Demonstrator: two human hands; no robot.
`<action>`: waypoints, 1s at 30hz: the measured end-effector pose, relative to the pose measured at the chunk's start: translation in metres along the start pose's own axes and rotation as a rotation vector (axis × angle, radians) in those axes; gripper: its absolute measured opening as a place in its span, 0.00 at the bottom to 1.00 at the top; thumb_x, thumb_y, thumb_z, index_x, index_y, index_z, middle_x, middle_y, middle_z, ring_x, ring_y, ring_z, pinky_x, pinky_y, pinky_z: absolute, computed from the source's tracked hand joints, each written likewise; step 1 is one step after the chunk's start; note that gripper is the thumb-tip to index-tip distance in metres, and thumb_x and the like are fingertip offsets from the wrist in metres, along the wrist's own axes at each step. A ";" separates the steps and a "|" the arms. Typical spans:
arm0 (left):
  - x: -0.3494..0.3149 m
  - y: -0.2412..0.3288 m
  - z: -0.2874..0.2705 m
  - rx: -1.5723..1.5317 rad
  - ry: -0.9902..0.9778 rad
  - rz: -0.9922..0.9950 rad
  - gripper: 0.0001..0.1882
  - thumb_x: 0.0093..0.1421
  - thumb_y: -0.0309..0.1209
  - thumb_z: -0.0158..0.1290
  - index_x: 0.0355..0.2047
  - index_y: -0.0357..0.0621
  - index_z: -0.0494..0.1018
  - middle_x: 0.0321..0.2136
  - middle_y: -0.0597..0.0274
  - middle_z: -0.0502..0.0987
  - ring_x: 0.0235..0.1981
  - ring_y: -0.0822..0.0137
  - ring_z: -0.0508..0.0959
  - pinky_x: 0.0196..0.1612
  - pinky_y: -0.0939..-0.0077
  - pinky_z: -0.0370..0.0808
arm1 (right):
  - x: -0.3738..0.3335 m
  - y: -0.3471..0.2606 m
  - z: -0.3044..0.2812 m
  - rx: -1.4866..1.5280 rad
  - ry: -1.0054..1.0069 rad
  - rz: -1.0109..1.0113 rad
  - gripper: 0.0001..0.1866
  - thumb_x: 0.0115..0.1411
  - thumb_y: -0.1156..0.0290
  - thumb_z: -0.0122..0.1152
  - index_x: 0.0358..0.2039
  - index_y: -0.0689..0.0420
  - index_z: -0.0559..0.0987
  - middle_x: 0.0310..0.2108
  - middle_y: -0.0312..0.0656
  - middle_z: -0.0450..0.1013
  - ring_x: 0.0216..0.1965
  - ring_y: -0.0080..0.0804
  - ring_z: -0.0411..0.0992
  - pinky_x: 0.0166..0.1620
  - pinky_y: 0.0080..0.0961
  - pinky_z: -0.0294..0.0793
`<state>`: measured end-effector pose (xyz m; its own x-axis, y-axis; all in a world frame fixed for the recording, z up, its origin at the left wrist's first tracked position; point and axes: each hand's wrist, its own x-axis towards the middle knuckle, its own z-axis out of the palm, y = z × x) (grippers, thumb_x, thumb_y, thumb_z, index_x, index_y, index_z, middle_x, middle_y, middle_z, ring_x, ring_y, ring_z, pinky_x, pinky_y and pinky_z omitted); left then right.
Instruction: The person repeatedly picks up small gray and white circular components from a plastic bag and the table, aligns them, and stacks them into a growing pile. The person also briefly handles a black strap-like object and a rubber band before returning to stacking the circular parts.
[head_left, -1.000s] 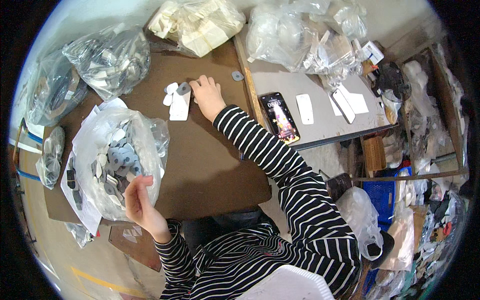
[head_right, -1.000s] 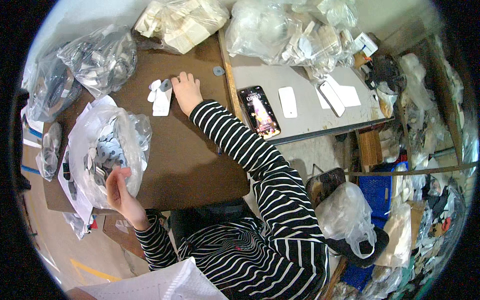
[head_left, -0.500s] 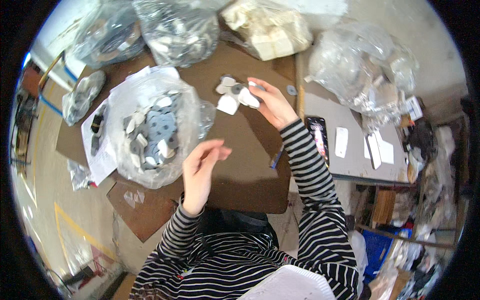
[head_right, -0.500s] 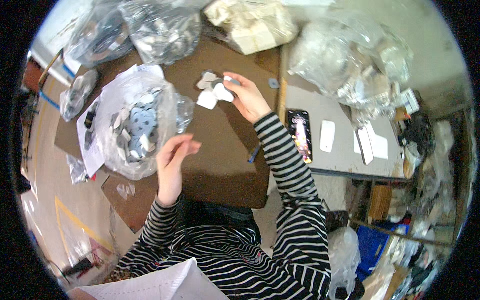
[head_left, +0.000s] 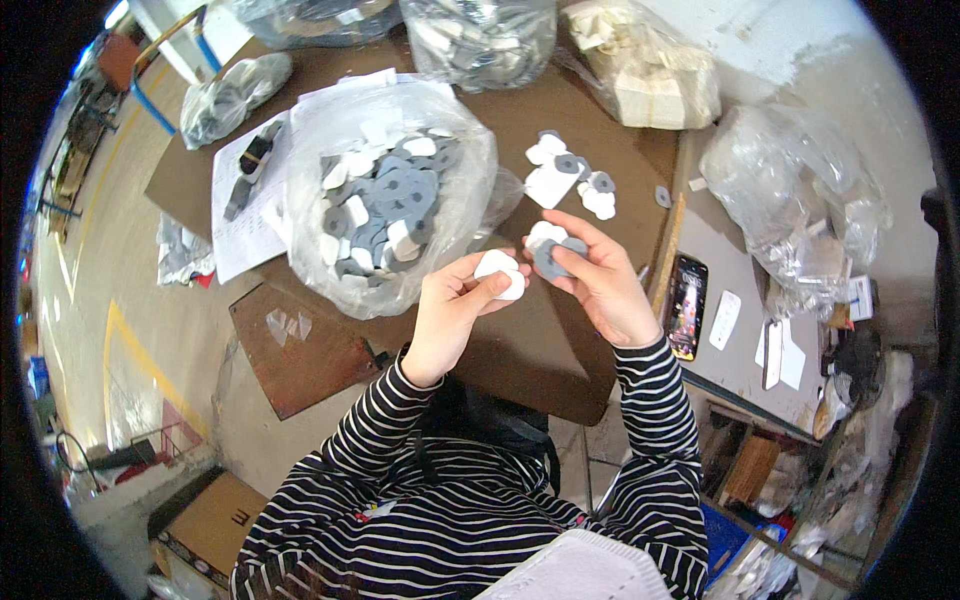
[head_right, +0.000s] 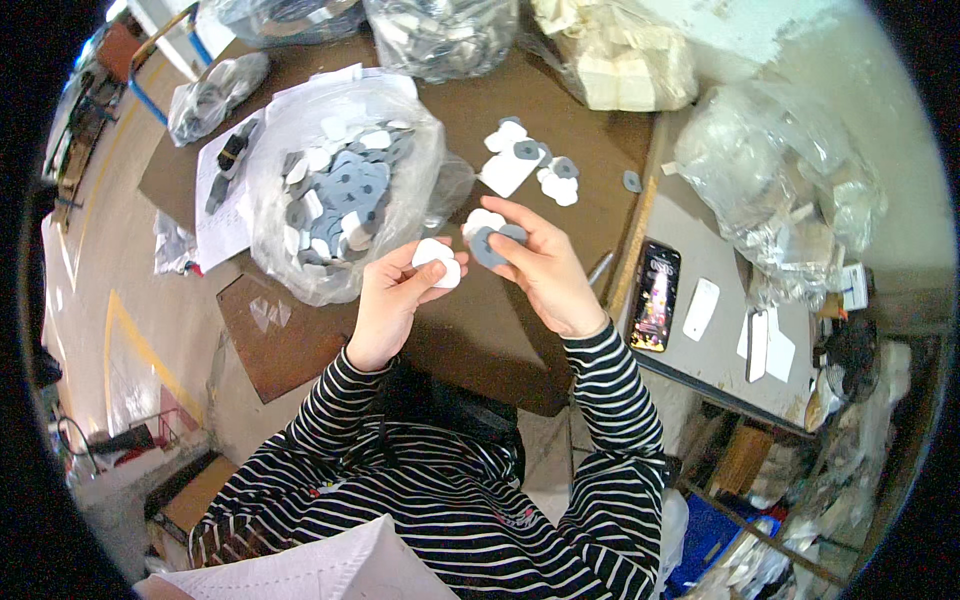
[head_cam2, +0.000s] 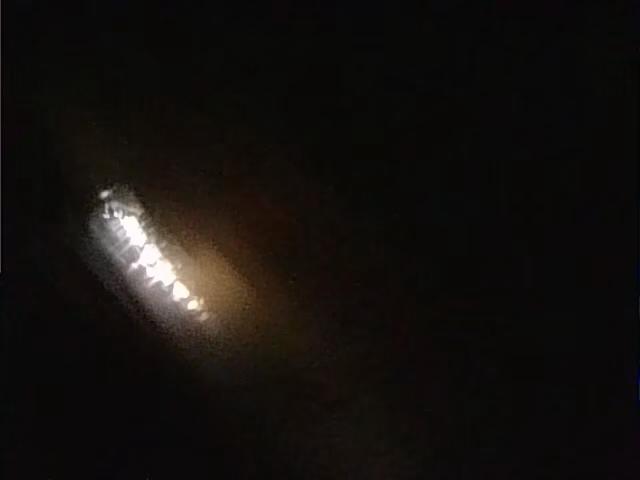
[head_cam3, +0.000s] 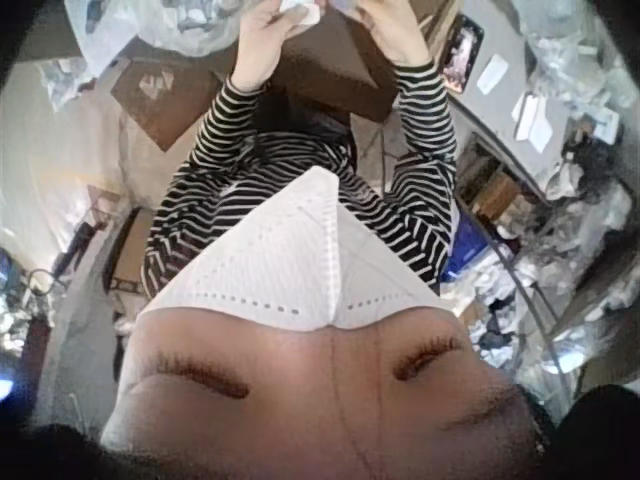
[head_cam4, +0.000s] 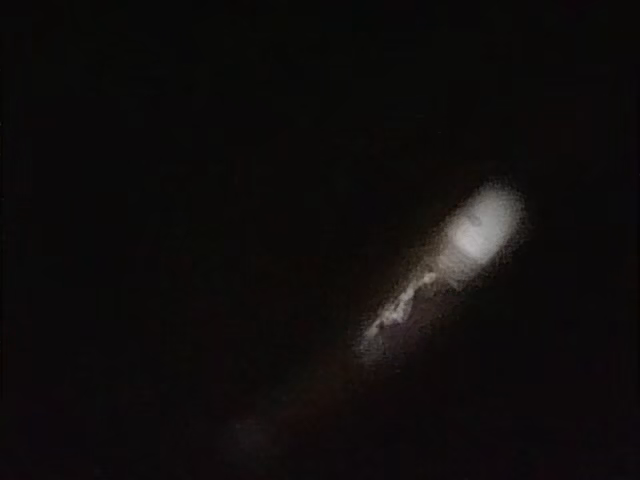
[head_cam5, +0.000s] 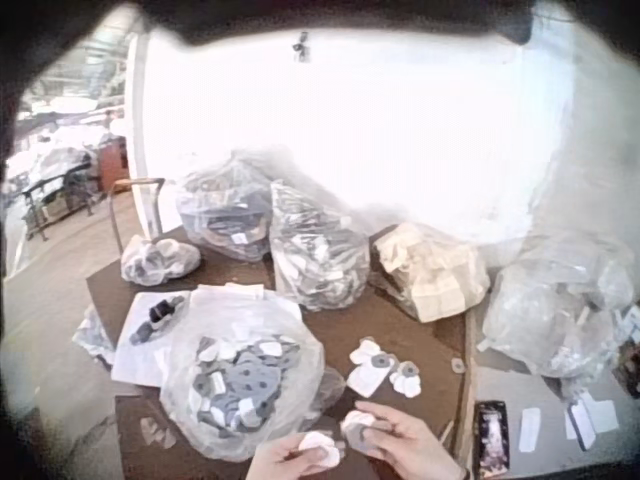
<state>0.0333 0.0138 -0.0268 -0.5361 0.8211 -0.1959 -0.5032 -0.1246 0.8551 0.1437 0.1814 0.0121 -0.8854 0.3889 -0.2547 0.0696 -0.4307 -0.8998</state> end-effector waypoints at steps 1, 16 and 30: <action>-0.004 0.004 0.000 -0.027 0.046 0.057 0.14 0.63 0.25 0.56 0.49 0.33 0.75 0.39 0.54 0.82 0.41 0.66 0.82 0.46 0.74 0.81 | -0.001 -0.003 0.002 0.008 -0.006 -0.009 0.22 0.66 0.77 0.54 0.61 0.62 0.68 0.50 0.44 0.75 0.51 0.30 0.75 0.52 0.26 0.77; 0.006 0.044 -0.017 0.494 -0.006 0.474 0.23 0.69 0.30 0.48 0.63 0.40 0.62 0.61 0.56 0.66 0.64 0.63 0.63 0.65 0.68 0.61 | -0.001 0.004 0.044 -0.058 -0.217 -0.002 0.21 0.68 0.79 0.48 0.62 0.59 0.69 0.54 0.37 0.70 0.52 0.21 0.70 0.51 0.19 0.73; 0.003 0.041 -0.024 -0.153 0.124 0.304 0.12 0.68 0.27 0.50 0.51 0.37 0.73 0.43 0.65 0.79 0.42 0.76 0.78 0.47 0.80 0.76 | 0.030 -0.002 0.087 -0.690 0.038 -0.509 0.16 0.56 0.83 0.65 0.46 0.61 0.77 0.37 0.37 0.70 0.38 0.21 0.73 0.40 0.18 0.74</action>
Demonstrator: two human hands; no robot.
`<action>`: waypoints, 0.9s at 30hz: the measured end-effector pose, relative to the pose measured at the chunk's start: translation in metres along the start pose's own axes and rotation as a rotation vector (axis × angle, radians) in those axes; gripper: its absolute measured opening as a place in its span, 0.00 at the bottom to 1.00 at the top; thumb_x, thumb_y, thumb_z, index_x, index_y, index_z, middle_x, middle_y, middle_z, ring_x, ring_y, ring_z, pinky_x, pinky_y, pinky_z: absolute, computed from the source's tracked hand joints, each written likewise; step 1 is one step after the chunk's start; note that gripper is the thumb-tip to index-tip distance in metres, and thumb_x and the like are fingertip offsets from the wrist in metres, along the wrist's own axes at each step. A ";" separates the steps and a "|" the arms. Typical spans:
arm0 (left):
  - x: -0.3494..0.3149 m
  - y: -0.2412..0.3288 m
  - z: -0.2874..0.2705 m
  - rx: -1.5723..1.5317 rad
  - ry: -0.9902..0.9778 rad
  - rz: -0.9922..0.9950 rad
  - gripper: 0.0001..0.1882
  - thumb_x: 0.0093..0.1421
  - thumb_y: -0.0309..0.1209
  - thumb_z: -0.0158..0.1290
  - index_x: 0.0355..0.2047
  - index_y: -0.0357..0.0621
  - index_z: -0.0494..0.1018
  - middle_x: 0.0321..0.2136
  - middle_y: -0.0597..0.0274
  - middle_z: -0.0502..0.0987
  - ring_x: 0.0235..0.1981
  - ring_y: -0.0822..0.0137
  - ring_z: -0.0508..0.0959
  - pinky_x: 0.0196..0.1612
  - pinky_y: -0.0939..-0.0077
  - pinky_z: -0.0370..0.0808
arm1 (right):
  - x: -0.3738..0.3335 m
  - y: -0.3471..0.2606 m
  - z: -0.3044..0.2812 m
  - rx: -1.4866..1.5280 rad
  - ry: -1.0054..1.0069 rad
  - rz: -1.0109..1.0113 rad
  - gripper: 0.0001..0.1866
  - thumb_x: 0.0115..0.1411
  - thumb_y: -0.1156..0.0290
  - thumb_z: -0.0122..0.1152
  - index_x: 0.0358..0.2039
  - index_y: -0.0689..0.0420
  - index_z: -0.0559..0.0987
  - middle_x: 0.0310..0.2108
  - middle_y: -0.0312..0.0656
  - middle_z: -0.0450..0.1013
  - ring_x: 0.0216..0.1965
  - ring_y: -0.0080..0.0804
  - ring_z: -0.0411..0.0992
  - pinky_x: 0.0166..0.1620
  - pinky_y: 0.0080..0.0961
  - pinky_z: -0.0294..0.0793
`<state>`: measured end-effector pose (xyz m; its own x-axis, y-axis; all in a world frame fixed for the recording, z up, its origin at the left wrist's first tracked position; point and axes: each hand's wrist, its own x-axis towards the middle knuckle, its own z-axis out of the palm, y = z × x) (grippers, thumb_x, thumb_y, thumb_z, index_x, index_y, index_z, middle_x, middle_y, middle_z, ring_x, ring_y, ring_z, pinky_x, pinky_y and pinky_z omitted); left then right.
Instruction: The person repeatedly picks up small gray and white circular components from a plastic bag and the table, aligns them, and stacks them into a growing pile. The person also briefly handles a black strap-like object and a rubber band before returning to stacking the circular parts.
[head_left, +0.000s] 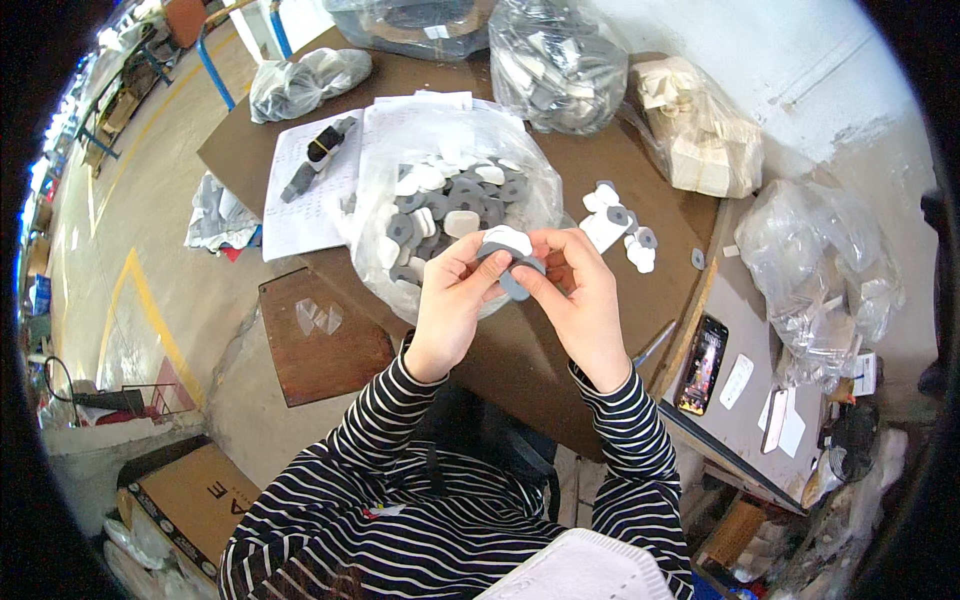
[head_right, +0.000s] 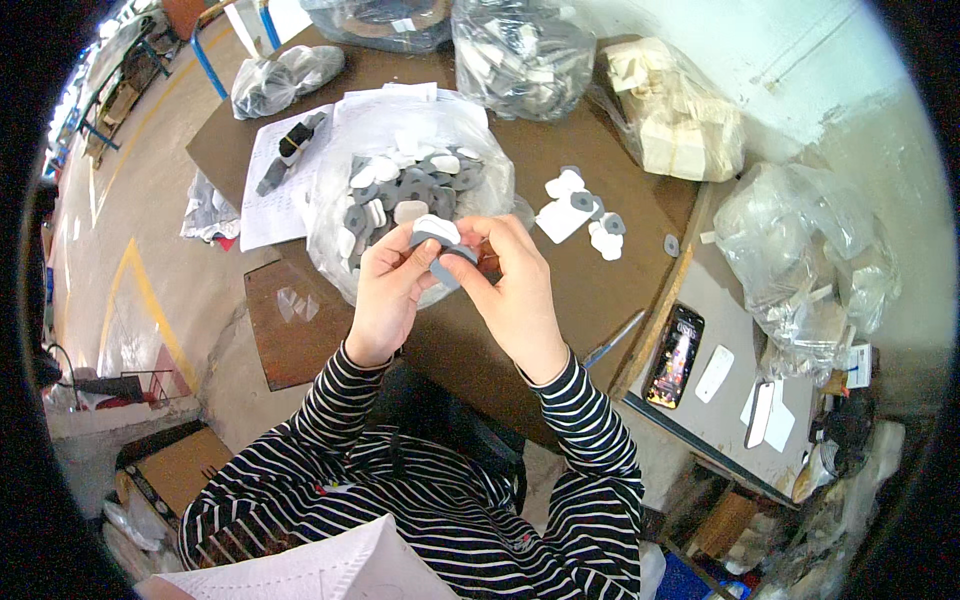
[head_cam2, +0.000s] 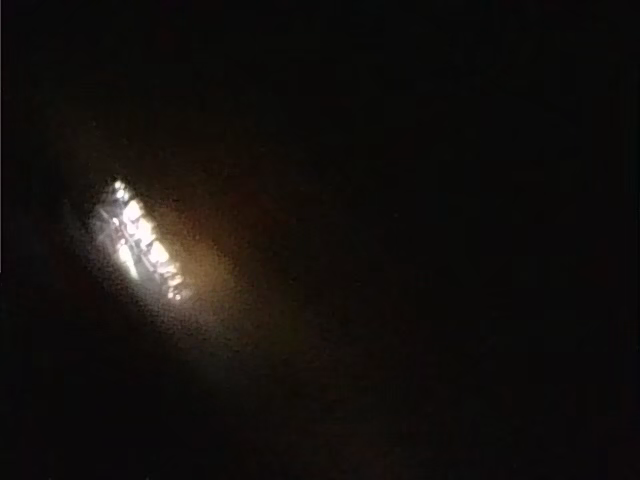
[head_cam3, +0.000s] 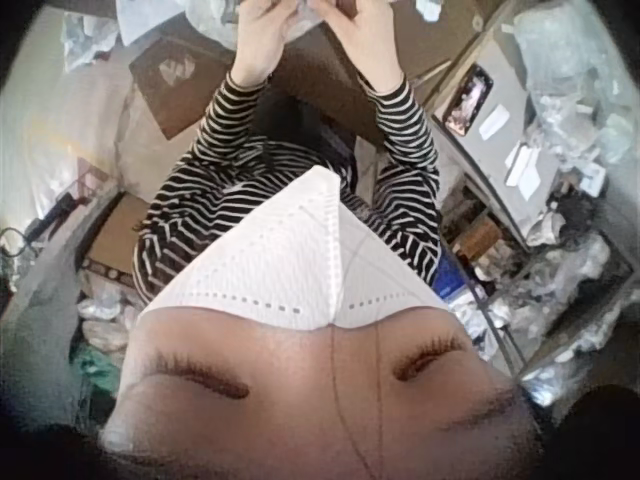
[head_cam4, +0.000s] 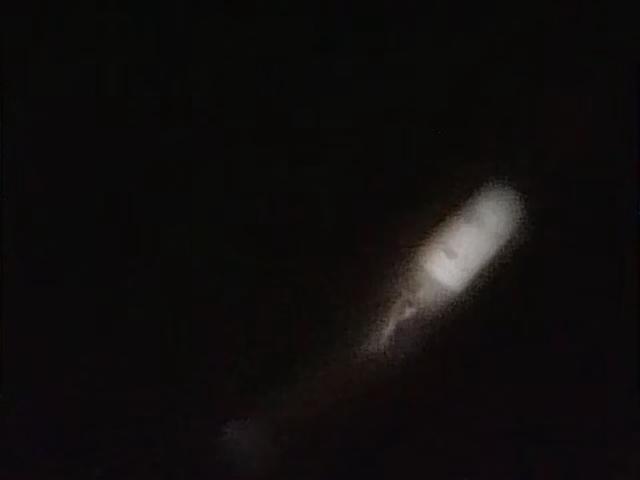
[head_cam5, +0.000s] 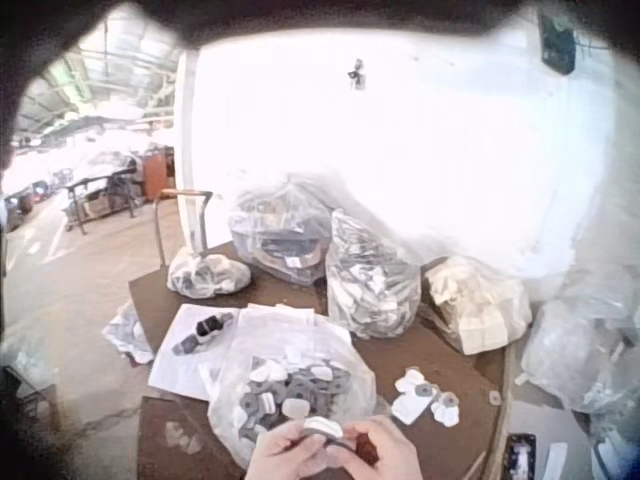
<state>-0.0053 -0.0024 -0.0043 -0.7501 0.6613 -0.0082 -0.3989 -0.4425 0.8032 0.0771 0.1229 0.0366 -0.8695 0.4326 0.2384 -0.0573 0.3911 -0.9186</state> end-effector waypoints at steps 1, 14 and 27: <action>-0.001 0.003 -0.002 -0.002 0.008 0.014 0.12 0.68 0.26 0.51 0.50 0.37 0.74 0.43 0.65 0.79 0.42 0.76 0.78 0.46 0.81 0.76 | 0.002 0.000 0.005 0.021 -0.009 -0.001 0.16 0.56 0.82 0.65 0.46 0.61 0.77 0.37 0.37 0.70 0.38 0.21 0.73 0.39 0.17 0.74; 0.005 0.038 -0.036 -0.179 0.129 0.196 0.10 0.69 0.27 0.49 0.47 0.36 0.73 0.43 0.56 0.80 0.46 0.68 0.80 0.51 0.71 0.77 | 0.041 -0.014 0.051 0.111 -0.061 -0.017 0.12 0.54 0.85 0.67 0.40 0.64 0.78 0.34 0.34 0.72 0.31 0.17 0.71 0.36 0.14 0.73; -0.002 0.036 -0.035 -0.483 0.199 0.225 0.12 0.68 0.30 0.49 0.50 0.43 0.67 0.53 0.49 0.75 0.53 0.63 0.75 0.57 0.66 0.70 | 0.042 0.001 0.084 0.126 -0.120 -0.054 0.07 0.55 0.79 0.68 0.29 0.62 0.76 0.26 0.37 0.71 0.24 0.19 0.68 0.28 0.18 0.68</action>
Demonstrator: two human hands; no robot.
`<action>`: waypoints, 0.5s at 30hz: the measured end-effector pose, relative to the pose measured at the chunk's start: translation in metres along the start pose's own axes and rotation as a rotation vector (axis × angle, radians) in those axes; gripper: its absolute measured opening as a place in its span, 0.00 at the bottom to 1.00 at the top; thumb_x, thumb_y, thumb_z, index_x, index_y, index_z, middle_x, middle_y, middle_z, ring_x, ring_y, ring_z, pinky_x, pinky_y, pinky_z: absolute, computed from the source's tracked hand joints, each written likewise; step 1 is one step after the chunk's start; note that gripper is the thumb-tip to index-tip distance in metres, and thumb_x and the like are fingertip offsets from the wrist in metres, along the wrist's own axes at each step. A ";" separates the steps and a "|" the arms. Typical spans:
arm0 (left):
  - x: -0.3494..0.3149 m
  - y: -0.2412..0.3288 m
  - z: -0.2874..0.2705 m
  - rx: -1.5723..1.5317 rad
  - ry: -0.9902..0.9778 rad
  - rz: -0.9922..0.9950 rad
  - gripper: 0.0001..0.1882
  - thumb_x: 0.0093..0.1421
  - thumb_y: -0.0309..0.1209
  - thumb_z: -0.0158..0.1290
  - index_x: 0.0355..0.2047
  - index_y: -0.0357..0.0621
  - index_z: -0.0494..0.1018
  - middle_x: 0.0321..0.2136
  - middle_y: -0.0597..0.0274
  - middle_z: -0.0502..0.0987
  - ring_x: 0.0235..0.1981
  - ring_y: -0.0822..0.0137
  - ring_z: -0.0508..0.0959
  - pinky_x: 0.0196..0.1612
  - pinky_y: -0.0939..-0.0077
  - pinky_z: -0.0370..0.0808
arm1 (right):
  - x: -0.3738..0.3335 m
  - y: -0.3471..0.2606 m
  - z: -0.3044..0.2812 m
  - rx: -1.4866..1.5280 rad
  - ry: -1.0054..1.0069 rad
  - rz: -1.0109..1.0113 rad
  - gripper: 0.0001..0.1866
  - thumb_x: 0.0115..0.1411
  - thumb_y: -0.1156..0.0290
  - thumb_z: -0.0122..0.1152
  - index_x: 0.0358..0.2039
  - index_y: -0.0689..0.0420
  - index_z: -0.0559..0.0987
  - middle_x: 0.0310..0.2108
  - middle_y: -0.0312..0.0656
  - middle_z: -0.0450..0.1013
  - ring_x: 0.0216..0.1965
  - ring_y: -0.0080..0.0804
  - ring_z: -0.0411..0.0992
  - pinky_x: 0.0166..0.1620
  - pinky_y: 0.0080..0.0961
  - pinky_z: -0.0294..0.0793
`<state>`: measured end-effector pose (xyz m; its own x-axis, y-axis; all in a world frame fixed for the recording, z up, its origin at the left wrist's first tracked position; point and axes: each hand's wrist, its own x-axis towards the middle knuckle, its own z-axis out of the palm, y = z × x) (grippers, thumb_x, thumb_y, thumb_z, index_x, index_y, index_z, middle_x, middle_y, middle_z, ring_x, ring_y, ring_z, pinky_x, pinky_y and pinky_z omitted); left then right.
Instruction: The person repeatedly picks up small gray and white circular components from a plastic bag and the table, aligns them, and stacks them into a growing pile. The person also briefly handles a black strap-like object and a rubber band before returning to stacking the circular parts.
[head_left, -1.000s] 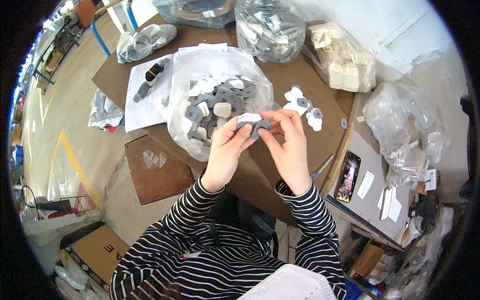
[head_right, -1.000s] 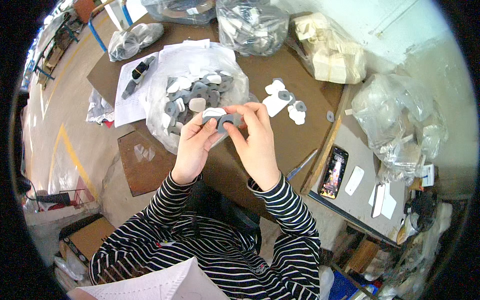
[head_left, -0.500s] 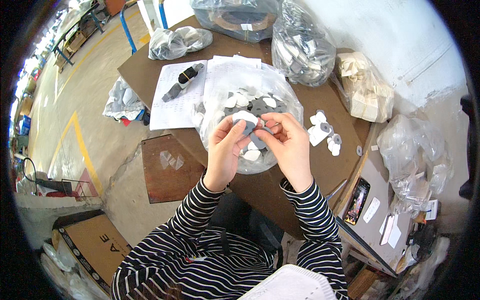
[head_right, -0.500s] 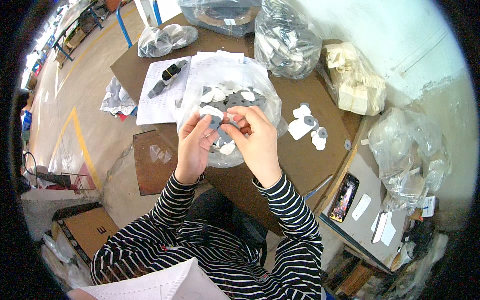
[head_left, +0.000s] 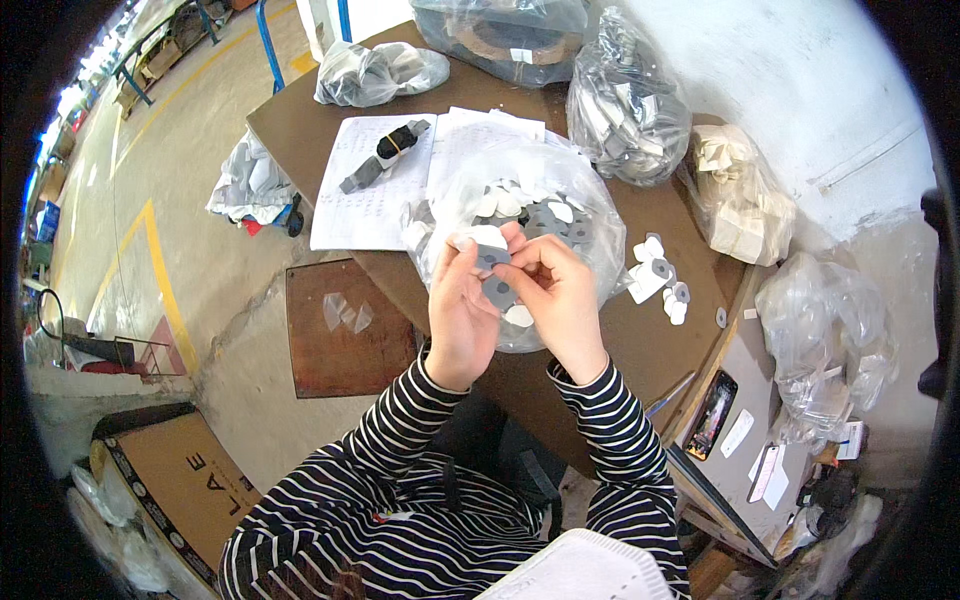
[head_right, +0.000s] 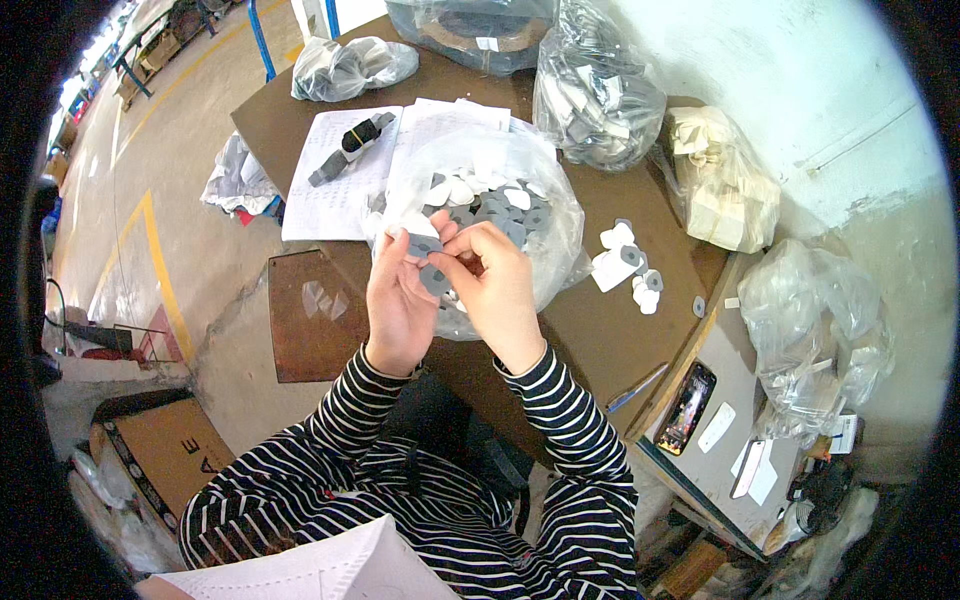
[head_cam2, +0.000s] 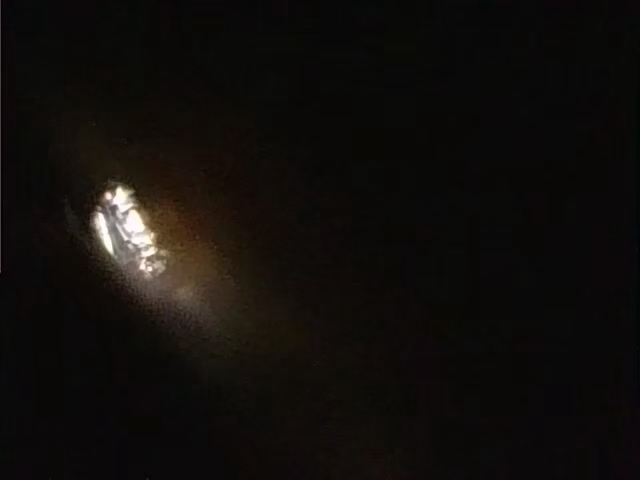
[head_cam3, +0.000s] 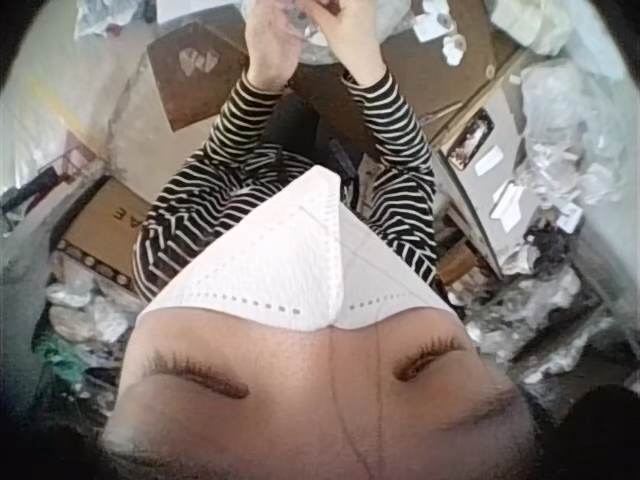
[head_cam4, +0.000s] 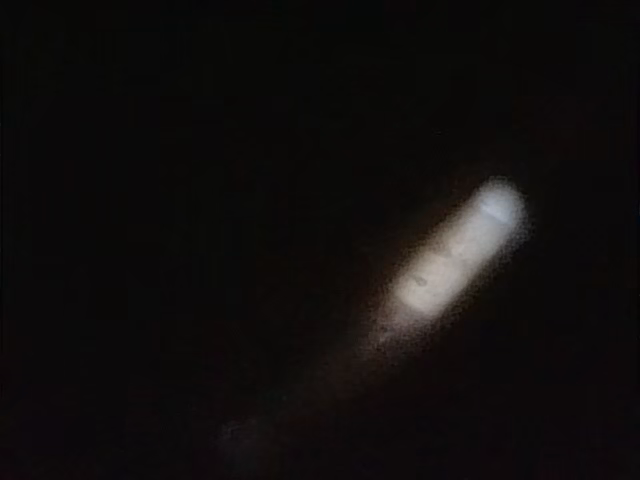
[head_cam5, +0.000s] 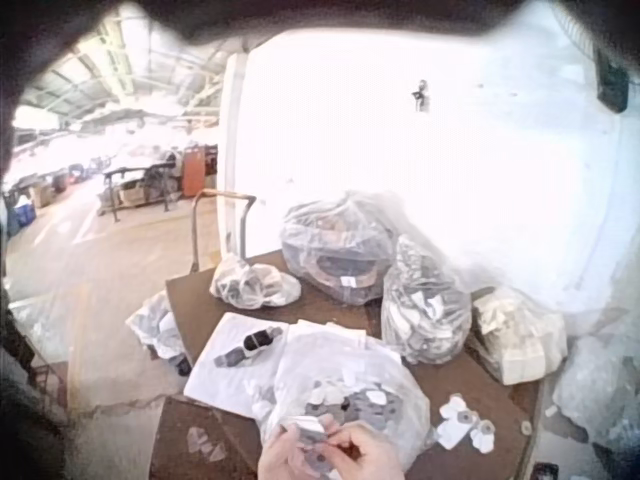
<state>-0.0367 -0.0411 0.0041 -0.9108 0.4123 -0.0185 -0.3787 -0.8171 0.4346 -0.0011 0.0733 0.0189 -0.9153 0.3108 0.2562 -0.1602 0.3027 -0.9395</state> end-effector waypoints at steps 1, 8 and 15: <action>0.002 0.003 -0.005 -0.047 -0.016 -0.008 0.12 0.68 0.30 0.48 0.50 0.43 0.67 0.54 0.49 0.75 0.53 0.63 0.75 0.58 0.65 0.70 | 0.000 0.000 0.000 0.048 -0.008 0.039 0.07 0.55 0.79 0.68 0.29 0.62 0.76 0.26 0.37 0.71 0.24 0.19 0.68 0.28 0.17 0.67; 0.017 0.019 -0.010 0.172 0.023 0.102 0.15 0.67 0.26 0.50 0.54 0.38 0.67 0.50 0.50 0.76 0.53 0.62 0.77 0.57 0.66 0.74 | 0.019 -0.008 -0.031 0.021 0.034 0.196 0.07 0.55 0.78 0.68 0.34 0.62 0.78 0.30 0.36 0.72 0.28 0.19 0.70 0.32 0.18 0.71; 0.008 0.012 -0.013 0.485 0.030 0.136 0.14 0.64 0.23 0.55 0.50 0.34 0.71 0.41 0.55 0.80 0.43 0.67 0.81 0.47 0.72 0.80 | 0.024 -0.024 -0.034 -0.083 -0.105 -0.066 0.13 0.55 0.76 0.69 0.41 0.61 0.79 0.41 0.40 0.72 0.37 0.23 0.74 0.38 0.19 0.73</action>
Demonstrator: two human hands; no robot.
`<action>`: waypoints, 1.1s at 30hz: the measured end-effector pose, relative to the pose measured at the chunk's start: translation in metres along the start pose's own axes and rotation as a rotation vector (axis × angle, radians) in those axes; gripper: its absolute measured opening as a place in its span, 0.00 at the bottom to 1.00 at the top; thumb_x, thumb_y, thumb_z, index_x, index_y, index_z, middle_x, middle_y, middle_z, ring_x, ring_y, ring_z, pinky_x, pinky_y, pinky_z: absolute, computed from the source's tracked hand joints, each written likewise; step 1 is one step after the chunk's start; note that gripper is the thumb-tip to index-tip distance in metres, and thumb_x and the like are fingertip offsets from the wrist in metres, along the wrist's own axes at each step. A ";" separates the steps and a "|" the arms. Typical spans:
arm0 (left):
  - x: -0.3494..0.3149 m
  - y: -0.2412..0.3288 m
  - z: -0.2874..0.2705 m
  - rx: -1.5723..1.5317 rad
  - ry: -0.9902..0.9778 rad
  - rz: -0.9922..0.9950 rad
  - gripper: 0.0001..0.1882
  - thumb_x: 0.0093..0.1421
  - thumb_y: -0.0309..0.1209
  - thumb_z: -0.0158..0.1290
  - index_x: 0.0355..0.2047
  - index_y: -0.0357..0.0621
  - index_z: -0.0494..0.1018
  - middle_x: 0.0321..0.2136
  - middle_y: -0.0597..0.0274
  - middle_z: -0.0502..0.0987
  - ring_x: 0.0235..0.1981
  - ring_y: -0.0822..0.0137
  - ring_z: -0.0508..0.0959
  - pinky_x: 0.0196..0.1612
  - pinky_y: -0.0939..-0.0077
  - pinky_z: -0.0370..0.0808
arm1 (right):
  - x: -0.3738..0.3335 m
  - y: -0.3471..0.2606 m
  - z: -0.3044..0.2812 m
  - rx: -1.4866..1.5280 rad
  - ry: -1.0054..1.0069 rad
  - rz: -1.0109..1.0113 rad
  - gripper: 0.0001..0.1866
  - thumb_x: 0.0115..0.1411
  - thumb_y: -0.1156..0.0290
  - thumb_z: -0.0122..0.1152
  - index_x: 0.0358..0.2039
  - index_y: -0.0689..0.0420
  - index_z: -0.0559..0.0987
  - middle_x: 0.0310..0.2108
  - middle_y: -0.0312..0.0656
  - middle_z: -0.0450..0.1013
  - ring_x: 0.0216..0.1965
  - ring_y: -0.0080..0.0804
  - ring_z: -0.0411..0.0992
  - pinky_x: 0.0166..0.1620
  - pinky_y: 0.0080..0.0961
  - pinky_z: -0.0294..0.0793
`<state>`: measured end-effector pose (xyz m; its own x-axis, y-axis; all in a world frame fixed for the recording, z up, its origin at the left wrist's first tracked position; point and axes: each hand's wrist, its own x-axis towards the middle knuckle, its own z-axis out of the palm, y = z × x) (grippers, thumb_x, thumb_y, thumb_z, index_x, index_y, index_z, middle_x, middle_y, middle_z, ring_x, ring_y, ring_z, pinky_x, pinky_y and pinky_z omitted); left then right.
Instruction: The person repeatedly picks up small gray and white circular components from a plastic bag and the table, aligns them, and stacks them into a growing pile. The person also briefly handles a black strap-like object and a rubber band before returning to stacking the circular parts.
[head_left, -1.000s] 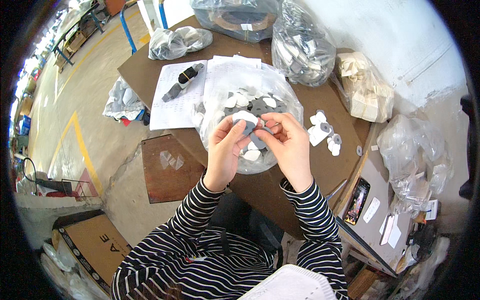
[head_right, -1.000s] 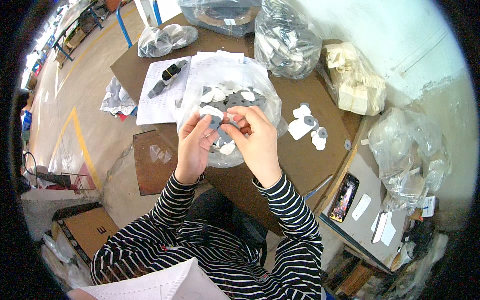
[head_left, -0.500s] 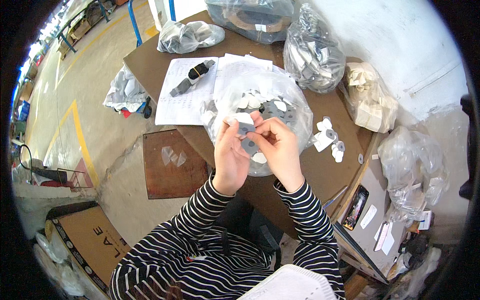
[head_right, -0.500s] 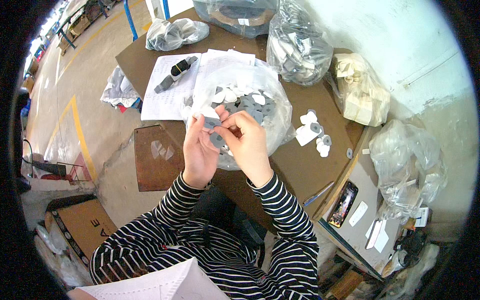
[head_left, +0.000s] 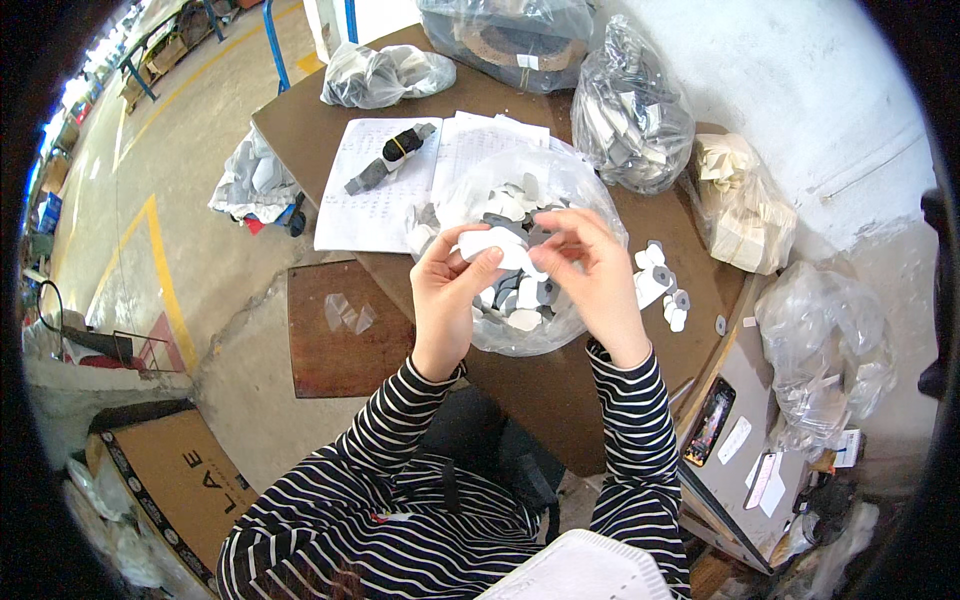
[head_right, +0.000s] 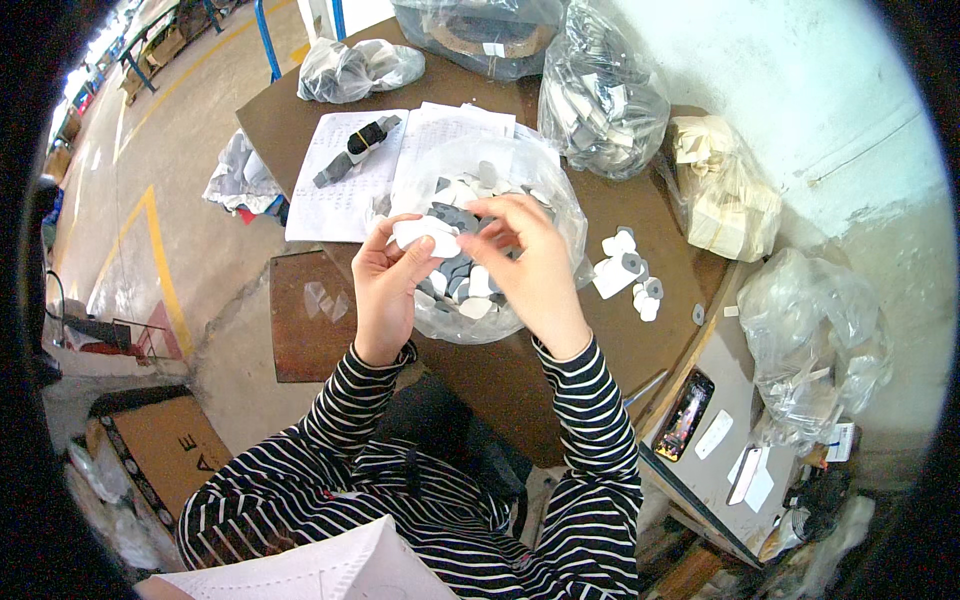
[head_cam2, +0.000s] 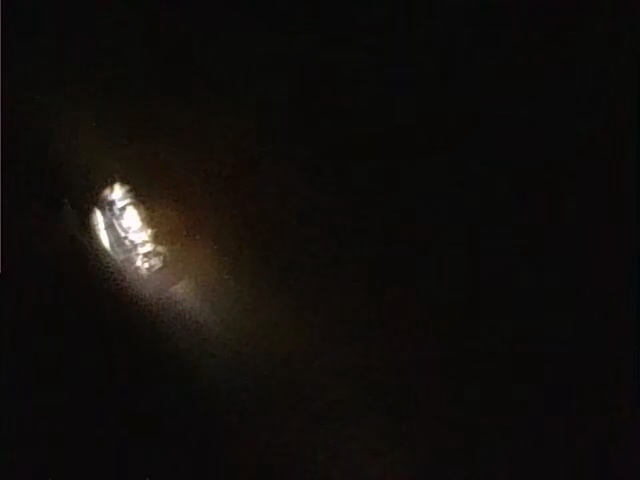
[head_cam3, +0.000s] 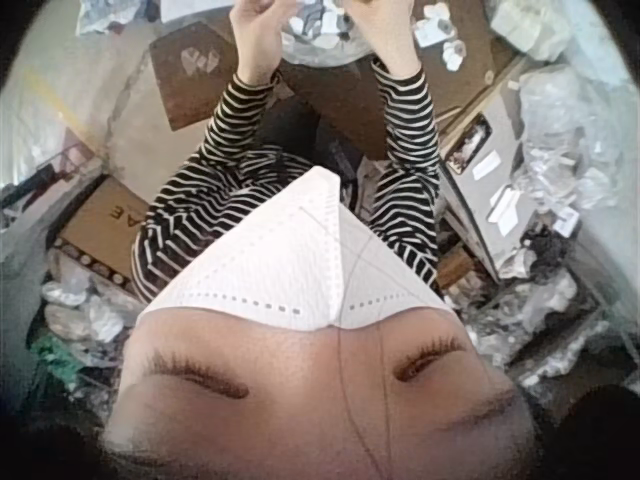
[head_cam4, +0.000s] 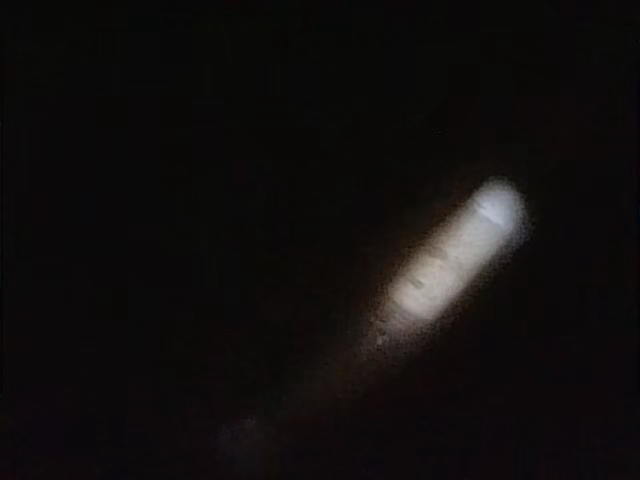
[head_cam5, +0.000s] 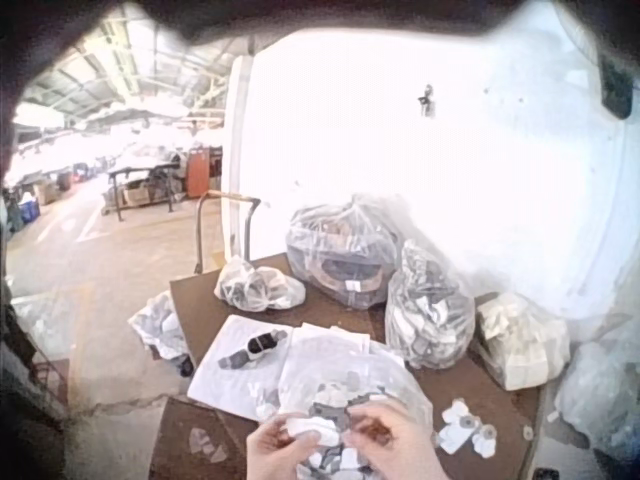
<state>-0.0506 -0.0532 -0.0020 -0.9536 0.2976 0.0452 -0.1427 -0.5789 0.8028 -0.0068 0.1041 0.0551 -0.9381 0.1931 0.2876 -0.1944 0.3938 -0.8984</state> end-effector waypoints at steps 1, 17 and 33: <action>0.001 -0.006 -0.002 0.056 -0.027 0.028 0.13 0.64 0.24 0.55 0.49 0.34 0.72 0.40 0.55 0.81 0.40 0.67 0.82 0.44 0.75 0.81 | -0.004 0.001 0.005 0.070 -0.045 0.034 0.13 0.58 0.77 0.66 0.44 0.63 0.79 0.39 0.36 0.74 0.35 0.19 0.72 0.38 0.18 0.71; -0.001 0.007 0.000 0.107 0.036 0.061 0.16 0.66 0.28 0.53 0.49 0.26 0.72 0.41 0.51 0.79 0.44 0.61 0.82 0.50 0.67 0.80 | -0.011 0.115 -0.129 -0.471 0.291 0.242 0.20 0.60 0.68 0.65 0.51 0.60 0.77 0.41 0.43 0.78 0.37 0.29 0.76 0.44 0.26 0.75; -0.018 -0.016 0.021 0.152 -0.118 -0.100 0.14 0.68 0.30 0.51 0.48 0.31 0.73 0.41 0.48 0.81 0.39 0.64 0.82 0.47 0.73 0.77 | -0.079 0.162 -0.132 -0.719 0.198 0.356 0.23 0.48 0.69 0.73 0.45 0.62 0.81 0.36 0.48 0.78 0.31 0.35 0.76 0.38 0.29 0.75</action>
<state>-0.0252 -0.0335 -0.0035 -0.8978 0.4399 0.0228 -0.1852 -0.4239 0.8866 0.0736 0.2716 -0.0690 -0.8281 0.5430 0.1395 0.3985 0.7451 -0.5348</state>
